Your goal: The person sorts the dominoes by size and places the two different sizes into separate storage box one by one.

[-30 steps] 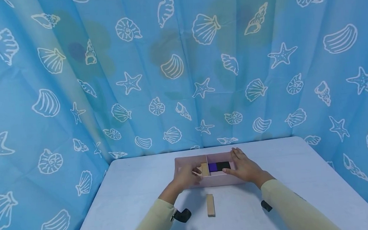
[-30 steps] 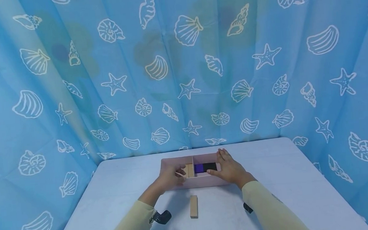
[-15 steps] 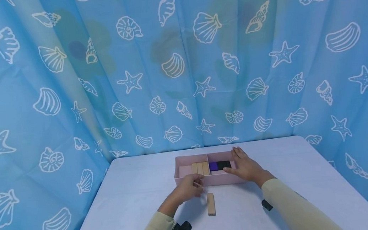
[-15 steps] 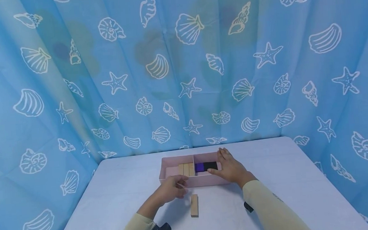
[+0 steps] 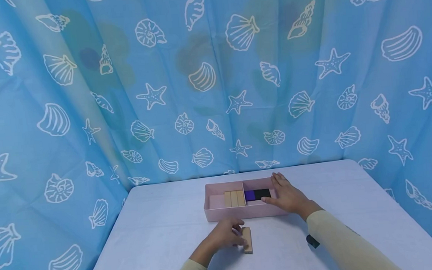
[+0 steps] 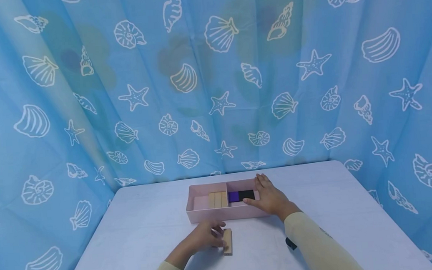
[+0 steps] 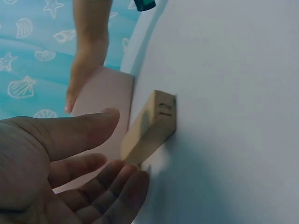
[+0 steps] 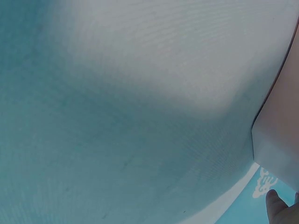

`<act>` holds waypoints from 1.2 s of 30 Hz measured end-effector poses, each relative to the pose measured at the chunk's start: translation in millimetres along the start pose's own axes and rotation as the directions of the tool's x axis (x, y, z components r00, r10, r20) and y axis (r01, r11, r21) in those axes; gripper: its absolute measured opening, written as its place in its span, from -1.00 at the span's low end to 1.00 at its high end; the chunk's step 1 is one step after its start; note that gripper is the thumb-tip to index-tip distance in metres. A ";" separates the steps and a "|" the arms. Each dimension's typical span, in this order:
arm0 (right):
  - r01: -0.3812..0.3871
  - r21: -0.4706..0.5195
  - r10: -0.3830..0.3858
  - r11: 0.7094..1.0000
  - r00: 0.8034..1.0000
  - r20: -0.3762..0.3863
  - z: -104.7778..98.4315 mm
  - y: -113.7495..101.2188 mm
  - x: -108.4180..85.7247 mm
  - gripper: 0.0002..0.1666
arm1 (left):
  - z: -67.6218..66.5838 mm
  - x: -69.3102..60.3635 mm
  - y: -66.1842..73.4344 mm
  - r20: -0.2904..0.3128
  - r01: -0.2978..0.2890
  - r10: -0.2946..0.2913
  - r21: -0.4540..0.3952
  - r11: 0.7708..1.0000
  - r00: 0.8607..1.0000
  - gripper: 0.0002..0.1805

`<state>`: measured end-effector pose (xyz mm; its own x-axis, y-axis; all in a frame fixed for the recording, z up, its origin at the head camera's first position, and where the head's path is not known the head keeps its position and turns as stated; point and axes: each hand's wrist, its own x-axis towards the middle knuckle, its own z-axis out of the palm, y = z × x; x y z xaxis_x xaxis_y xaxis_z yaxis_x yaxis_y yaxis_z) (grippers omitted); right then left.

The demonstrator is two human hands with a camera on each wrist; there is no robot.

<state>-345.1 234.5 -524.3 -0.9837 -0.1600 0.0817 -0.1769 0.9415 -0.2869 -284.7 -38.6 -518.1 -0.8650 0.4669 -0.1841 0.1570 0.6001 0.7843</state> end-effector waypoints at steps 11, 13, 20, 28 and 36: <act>0.002 0.007 -0.002 1.000 1.000 -0.020 1.2 -0.7 1.7 0.28 | 7.7 3.0 -2.3 -0.017 0.052 -0.049 0.187 0.981 0.999 -0.25; 0.000 0.010 0.000 1.000 1.000 -0.017 1.4 -0.9 1.7 0.29 | 9.0 4.2 -3.3 -0.015 0.052 -0.050 0.204 0.978 0.999 -0.23; -0.007 0.011 0.007 1.000 1.000 -0.015 0.7 -2.3 0.7 0.26 | 10.0 3.8 -1.1 -0.011 0.053 -0.052 0.237 0.970 0.999 -0.27; -0.005 0.014 0.005 1.000 1.000 -0.013 -2.0 -0.6 0.4 0.30 | 12.7 4.0 1.0 -0.042 0.090 -0.083 0.217 0.972 0.996 -0.25; -0.002 0.009 0.002 1.000 1.000 0.000 -0.8 -0.2 -2.0 0.38 | 16.8 1.1 -2.6 -0.018 0.070 -0.068 0.146 0.987 0.997 -0.26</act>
<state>-343.1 234.9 -523.6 -0.9841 -0.1581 0.0814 -0.1754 0.9389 -0.2961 -278.1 -28.8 -530.3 -0.8820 0.4131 -0.2268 0.1637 0.7198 0.6747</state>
